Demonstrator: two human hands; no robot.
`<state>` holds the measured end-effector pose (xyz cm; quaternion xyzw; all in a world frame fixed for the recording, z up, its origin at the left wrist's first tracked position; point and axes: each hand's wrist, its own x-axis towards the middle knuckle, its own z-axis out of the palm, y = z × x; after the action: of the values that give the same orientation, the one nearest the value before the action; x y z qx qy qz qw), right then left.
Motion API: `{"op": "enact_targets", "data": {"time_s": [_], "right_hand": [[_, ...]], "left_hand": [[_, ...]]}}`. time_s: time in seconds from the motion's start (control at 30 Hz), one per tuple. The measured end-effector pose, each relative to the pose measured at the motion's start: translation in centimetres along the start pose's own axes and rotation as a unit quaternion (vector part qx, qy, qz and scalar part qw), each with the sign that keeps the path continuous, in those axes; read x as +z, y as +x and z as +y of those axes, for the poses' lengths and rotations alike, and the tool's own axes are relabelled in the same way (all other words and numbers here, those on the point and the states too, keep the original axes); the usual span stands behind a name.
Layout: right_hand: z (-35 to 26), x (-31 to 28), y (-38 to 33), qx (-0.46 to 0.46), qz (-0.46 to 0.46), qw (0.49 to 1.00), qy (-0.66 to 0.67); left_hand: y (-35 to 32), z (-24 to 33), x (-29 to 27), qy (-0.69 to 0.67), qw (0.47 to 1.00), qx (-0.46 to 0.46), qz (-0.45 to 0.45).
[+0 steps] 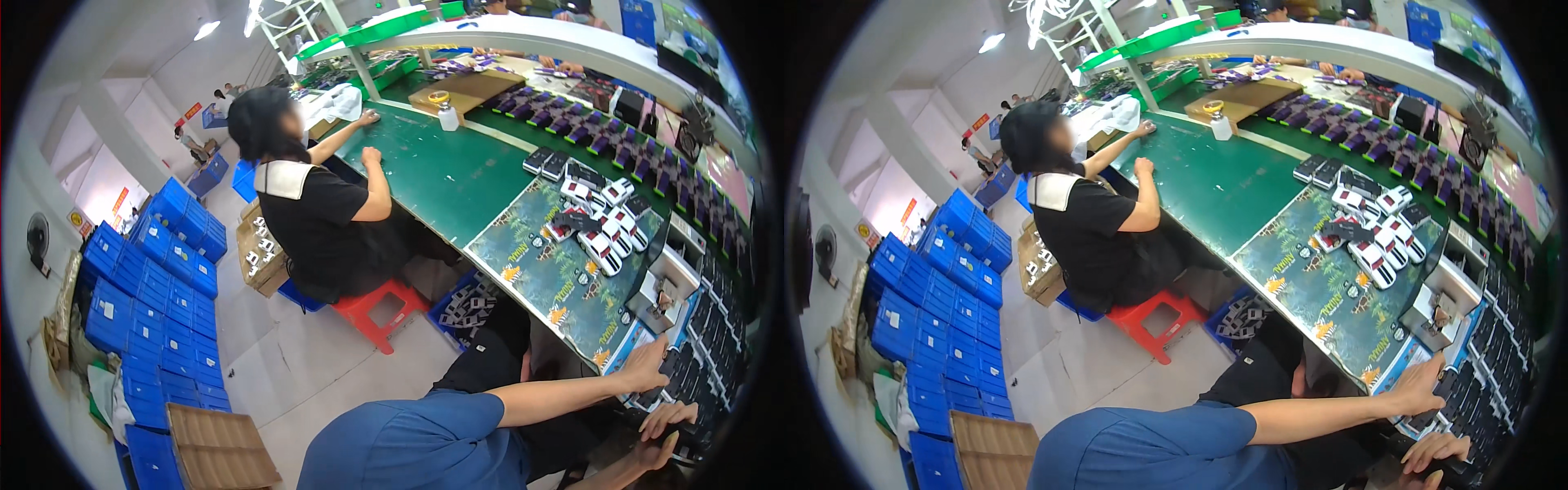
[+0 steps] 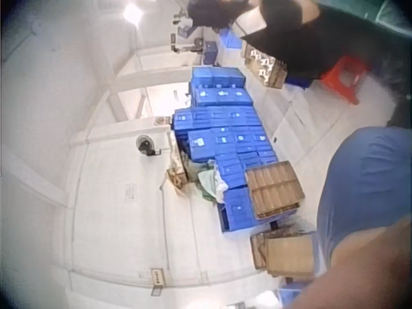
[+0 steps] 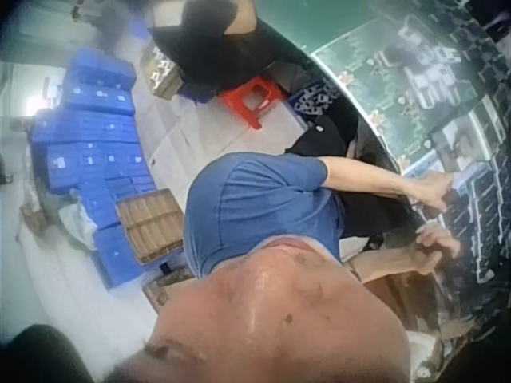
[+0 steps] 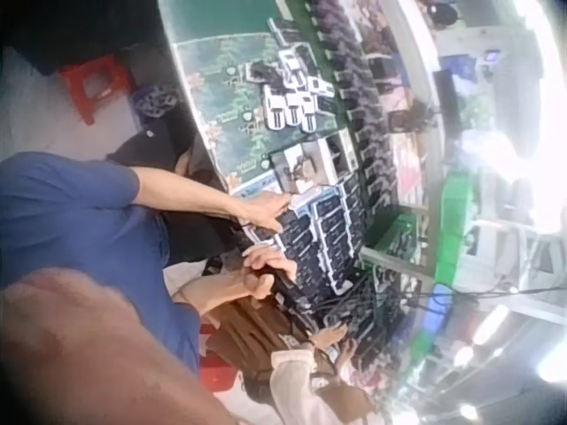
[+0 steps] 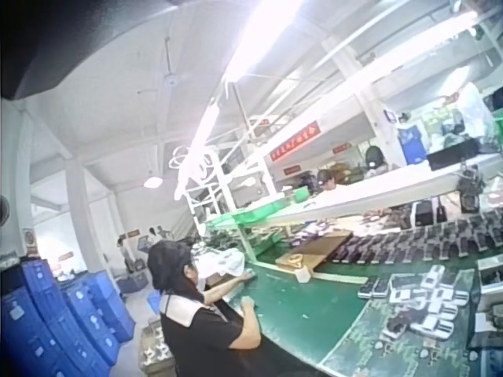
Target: Assembling toy car components using an electric screwdriver on a factory assembly line.
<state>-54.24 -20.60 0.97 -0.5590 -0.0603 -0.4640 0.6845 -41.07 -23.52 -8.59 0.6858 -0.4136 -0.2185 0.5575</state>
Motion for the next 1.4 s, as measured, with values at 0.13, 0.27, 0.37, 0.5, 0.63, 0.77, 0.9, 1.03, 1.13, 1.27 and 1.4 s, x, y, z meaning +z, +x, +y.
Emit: {"op": "enact_targets", "data": {"time_s": [0.13, 0.27, 0.37, 0.5, 0.63, 0.77, 0.9, 1.03, 1.13, 1.27, 1.4], "right_hand": [[-0.1, 0.8, 0.7, -0.004, -0.004, 1.000, 0.014], [-0.1, 1.0, 1.2, -0.006, -0.003, 1.000, 0.021], [0.3, 1.3, 1.8, -0.003, -0.007, 1.000, 0.008], [1.7, 1.9, 3.0, 0.007, 0.002, 1.000, 0.021], [3.1, 2.6, 4.8, 0.012, -0.007, 1.000, 0.021], [3.8, 3.0, 6.1, 0.016, -0.029, 0.999, 0.010], [3.7, 2.6, 6.4, -0.005, 0.027, 1.000, 0.004], [4.0, 1.7, 7.7, 0.024, 0.039, 0.995, 0.083], [6.1, 4.3, 11.7, -0.051, 0.094, 0.994, 0.027], [6.1, 3.9, 14.7, -0.137, 0.121, 0.981, -0.067], [7.3, 3.9, 15.9, -0.152, 0.184, 0.960, -0.144]], "left_hand": [[-0.4, -0.2, -1.6, -0.187, 0.982, -0.023, -0.018], [-1.4, 0.6, -8.4, -0.252, 0.966, -0.061, -0.001], [-1.4, -1.7, -12.2, -0.426, 0.896, -0.126, -0.011], [-1.5, -2.5, -15.6, -0.501, 0.847, -0.175, -0.025], [-1.6, -3.1, -15.8, -0.472, 0.871, -0.128, -0.041], [-1.7, -3.7, -15.6, -0.458, 0.885, -0.085, -0.031], [-1.4, -3.8, -15.3, -0.507, 0.839, -0.164, -0.113], [-0.8, -7.4, -15.4, -0.193, 0.975, -0.036, -0.102], [-1.6, -4.8, -17.9, -0.443, 0.875, -0.163, -0.110], [-1.3, -3.5, -18.1, -0.472, 0.851, -0.190, -0.130], [-0.9, -2.7, -17.3, -0.450, 0.855, -0.210, -0.152]]}}
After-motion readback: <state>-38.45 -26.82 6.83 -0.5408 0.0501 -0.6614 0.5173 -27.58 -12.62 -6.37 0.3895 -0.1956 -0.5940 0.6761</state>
